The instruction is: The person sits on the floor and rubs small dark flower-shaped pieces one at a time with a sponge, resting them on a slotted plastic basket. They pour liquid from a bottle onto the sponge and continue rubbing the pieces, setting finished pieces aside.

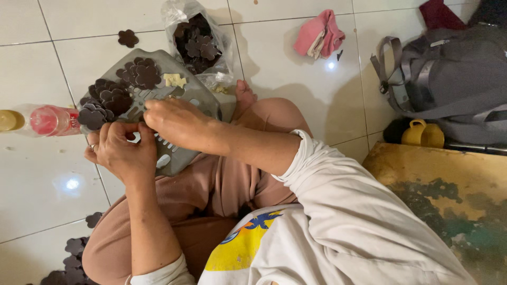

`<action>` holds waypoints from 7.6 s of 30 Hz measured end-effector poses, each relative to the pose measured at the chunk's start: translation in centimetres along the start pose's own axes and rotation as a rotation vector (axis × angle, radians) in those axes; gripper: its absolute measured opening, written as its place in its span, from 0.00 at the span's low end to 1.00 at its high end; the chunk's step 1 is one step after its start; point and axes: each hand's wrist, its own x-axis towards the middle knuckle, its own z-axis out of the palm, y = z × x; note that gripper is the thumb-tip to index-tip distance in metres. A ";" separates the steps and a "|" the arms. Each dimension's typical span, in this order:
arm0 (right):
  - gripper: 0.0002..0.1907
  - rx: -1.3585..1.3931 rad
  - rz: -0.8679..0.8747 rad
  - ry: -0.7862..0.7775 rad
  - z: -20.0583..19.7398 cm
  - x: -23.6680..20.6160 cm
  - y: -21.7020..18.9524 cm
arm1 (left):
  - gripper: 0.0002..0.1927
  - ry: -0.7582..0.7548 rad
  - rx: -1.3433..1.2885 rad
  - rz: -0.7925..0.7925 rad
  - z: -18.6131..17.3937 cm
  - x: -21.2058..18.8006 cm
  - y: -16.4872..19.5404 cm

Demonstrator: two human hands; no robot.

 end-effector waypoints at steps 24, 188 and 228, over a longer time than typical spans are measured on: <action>0.03 0.015 -0.141 0.039 -0.1 -0.7 -0.1 | 0.10 0.006 -0.016 0.001 0.2 0.2 -0.4; 0.10 1.620 0.355 0.063 -1.8 3.7 1.1 | 0.21 0.690 -0.017 -0.020 -4.6 4.7 -4.9; 0.11 1.683 0.439 0.111 -2.2 4.3 3.5 | 0.23 0.575 -0.472 -0.771 -5.3 6.2 -8.7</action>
